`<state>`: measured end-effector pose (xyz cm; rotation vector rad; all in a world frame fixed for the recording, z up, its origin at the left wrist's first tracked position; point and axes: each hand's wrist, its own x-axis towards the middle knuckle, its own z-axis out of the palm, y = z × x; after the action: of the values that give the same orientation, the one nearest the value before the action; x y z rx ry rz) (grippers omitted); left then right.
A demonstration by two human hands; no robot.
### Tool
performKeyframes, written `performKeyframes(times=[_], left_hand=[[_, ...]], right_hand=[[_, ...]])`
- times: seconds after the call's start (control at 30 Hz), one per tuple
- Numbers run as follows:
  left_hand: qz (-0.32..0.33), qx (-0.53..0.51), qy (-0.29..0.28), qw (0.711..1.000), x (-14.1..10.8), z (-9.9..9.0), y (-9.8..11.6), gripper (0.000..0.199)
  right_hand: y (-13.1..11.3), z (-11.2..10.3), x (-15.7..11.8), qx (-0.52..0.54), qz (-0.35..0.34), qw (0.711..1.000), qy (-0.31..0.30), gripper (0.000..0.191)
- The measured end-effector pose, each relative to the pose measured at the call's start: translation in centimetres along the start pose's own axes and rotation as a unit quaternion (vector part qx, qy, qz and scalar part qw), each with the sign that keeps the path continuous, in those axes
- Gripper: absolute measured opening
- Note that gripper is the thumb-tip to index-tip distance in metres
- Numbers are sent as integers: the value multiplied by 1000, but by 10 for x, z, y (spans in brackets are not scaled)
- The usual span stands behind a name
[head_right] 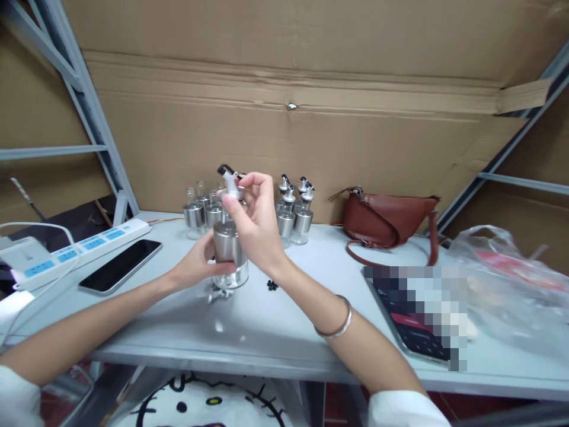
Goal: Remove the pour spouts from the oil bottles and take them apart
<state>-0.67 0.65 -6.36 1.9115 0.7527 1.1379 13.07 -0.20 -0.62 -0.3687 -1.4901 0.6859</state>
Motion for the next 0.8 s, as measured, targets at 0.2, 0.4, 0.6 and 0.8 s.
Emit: performKeyframes(times=[0.2,0.4,0.6,0.8], left_hand=[[8,-47,-92,995,-26,20,18,54],[-24,-156,-142,977,-40,34,22,48],[-39,-123,-129,983,-40,35,14,45],[-62,-117,-146,980,-45,40,10,44]], right_hand=[[-21,3,-43,71,61,994,-62,39],[-26,-8,-62,92,100,986,-101,30],[-17,-3,-72,26,57,993,-100,31],[-13,-5,-75,49,100,984,-136,30]])
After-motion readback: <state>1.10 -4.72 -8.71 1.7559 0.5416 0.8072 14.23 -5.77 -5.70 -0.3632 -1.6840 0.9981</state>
